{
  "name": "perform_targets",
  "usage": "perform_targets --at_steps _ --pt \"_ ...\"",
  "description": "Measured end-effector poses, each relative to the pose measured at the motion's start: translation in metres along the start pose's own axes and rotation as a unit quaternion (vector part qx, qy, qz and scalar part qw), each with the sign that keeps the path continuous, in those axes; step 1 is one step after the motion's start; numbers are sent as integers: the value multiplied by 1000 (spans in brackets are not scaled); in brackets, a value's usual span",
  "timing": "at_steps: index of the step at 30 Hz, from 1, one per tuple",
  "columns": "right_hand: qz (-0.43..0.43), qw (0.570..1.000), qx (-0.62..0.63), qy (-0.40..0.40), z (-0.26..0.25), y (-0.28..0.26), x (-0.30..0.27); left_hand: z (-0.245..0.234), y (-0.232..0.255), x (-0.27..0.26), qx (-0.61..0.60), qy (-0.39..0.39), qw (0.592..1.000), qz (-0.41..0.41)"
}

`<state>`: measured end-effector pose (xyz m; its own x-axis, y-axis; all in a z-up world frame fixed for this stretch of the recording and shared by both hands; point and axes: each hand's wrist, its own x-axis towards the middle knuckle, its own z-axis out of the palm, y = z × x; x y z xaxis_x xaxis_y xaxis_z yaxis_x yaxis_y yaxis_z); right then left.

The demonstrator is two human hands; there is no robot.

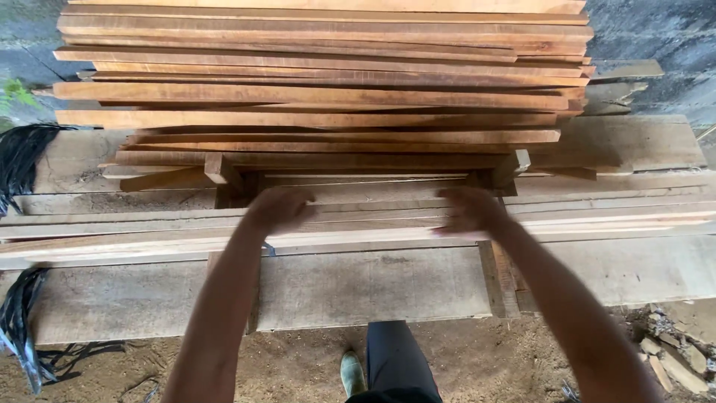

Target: Tying bundles of thin wood strips together using rubber straps.

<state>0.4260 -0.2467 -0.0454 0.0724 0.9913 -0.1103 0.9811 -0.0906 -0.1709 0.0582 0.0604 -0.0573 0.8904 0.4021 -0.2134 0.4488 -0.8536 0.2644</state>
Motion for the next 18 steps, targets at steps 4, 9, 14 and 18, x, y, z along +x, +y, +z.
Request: perform_targets --at_steps 4,9,14,18 --pt "-74 996 51 12 16 -68 50 5 79 11 -36 -7 997 70" --pt "-51 993 -109 17 25 -104 69 36 100 35 131 108 972 163" --pt "-83 992 -51 74 0 -84 37 63 48 40 62 87 986 132" --pt "6 997 -21 69 -4 -24 -16 26 21 -26 90 183 974 103"
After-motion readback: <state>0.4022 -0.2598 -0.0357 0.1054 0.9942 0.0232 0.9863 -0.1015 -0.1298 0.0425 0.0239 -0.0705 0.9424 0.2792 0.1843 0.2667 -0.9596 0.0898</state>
